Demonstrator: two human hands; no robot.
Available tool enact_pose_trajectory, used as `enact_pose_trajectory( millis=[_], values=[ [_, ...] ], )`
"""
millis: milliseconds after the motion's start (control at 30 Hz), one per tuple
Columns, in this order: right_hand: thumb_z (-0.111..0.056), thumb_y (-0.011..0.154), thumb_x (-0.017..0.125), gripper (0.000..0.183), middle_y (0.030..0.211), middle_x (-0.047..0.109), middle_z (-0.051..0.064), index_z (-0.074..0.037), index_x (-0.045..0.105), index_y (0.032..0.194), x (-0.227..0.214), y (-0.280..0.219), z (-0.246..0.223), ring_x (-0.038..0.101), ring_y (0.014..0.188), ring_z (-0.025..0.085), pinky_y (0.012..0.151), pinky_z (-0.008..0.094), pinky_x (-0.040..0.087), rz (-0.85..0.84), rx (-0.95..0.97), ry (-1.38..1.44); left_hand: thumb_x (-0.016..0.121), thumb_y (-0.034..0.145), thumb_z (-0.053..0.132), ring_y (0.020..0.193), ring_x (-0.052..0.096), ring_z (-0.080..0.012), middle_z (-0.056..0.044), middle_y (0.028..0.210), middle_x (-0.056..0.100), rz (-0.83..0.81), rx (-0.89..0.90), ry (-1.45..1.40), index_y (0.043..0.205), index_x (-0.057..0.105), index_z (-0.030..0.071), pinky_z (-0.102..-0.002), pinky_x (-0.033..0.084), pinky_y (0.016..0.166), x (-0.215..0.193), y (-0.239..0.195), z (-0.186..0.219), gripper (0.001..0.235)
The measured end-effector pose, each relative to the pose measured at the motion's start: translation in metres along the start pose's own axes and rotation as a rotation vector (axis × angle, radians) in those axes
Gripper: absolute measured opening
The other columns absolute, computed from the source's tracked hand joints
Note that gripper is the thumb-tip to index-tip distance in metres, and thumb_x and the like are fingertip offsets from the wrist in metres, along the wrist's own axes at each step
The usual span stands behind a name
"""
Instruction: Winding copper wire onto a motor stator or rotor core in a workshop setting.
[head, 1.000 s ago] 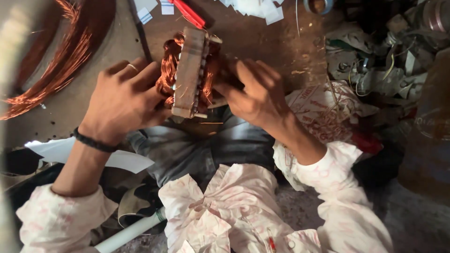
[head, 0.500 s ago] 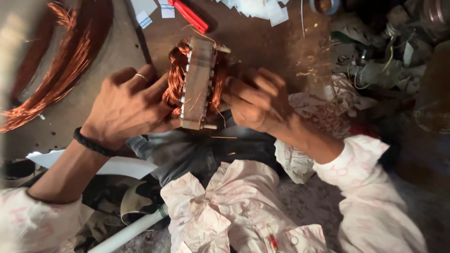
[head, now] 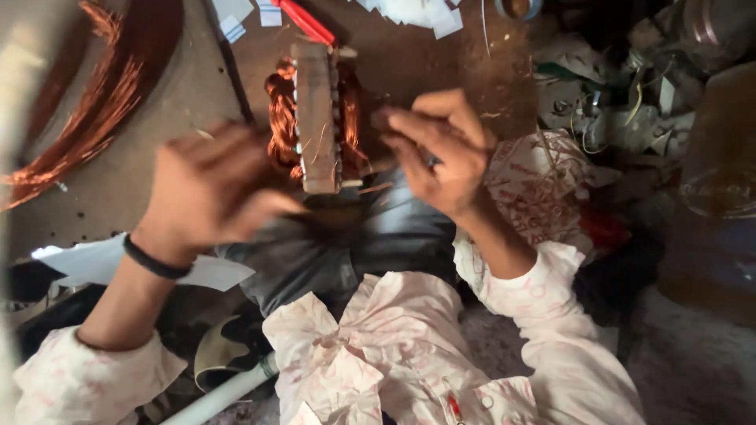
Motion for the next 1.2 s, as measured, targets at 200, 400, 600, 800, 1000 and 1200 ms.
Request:
enact_pose_trajectory(
  millis=[200,400,600,800,1000,1200],
  values=[
    [-0.001,0.092,0.083,0.021,0.105,0.058,0.007,-0.006,0.075,0.112,0.005,0.028,-0.004,0.063,0.081,0.015,0.061,0.026,0.055,-0.111,-0.104,-0.012,0.068,0.102,0.007,0.105,0.065,-0.0238,-0.015,0.126,0.059,0.269,-0.288,-0.526,0.122,0.072,0.001,-0.035,0.055,0.089,-0.017,-0.007,-0.037,0.022],
    [0.001,0.081,0.084,0.020,0.098,0.055,0.009,0.001,0.069,0.094,0.019,0.053,-0.029,0.058,0.070,0.014,0.057,0.033,0.045,-0.305,-0.199,-0.089,0.066,0.088,0.001,0.103,0.065,-0.0268,-0.020,0.137,0.046,0.220,-0.144,-0.642,0.116,0.068,0.000,-0.041,0.055,0.092,-0.023,0.026,-0.018,0.028],
    [-0.010,0.080,0.085,0.023,0.086,0.057,0.007,-0.002,0.063,0.078,0.029,0.028,-0.012,0.061,0.067,0.018,0.053,0.034,0.046,-0.288,-0.242,-0.186,0.082,0.095,0.016,0.097,0.071,-0.0193,-0.008,0.137,0.054,0.167,-0.193,-0.277,0.115,0.075,0.011,-0.035,0.059,0.080,0.000,0.019,-0.026,0.022],
    [-0.012,0.088,0.082,0.012,0.095,0.063,0.007,-0.006,0.076,0.097,0.024,0.040,-0.028,0.064,0.077,0.017,0.061,0.033,0.050,-0.303,-0.232,-0.231,0.081,0.086,0.016,0.102,0.069,-0.0208,-0.002,0.137,0.063,0.143,-0.159,-0.222,0.113,0.077,0.016,-0.036,0.058,0.078,-0.005,0.024,-0.027,0.028],
    [-0.008,0.080,0.081,0.025,0.087,0.063,0.002,-0.007,0.080,0.104,0.029,0.025,-0.032,0.061,0.068,0.015,0.053,0.032,0.048,-0.243,-0.320,-0.357,0.082,0.071,0.013,0.092,0.070,-0.0265,-0.006,0.119,0.066,0.162,-0.121,-0.193,0.096,0.077,0.008,-0.039,0.055,0.067,-0.015,0.035,-0.020,0.026],
    [0.000,0.098,0.077,0.025,0.102,0.063,0.007,-0.003,0.073,0.123,0.009,0.012,-0.016,0.063,0.079,0.013,0.063,0.030,0.054,-0.173,-0.050,-0.101,0.073,0.092,0.014,0.126,0.052,-0.0251,-0.015,0.147,0.037,0.200,-0.189,-0.834,0.106,0.071,0.003,-0.036,0.052,0.105,-0.004,0.038,-0.034,0.018]
  ],
)
Point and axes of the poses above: each hand's wrist, its own y-axis towards the middle knuckle, its own x-axis out of the palm, z = x × y, the point moved 10 cm from there along y, towards the middle knuckle
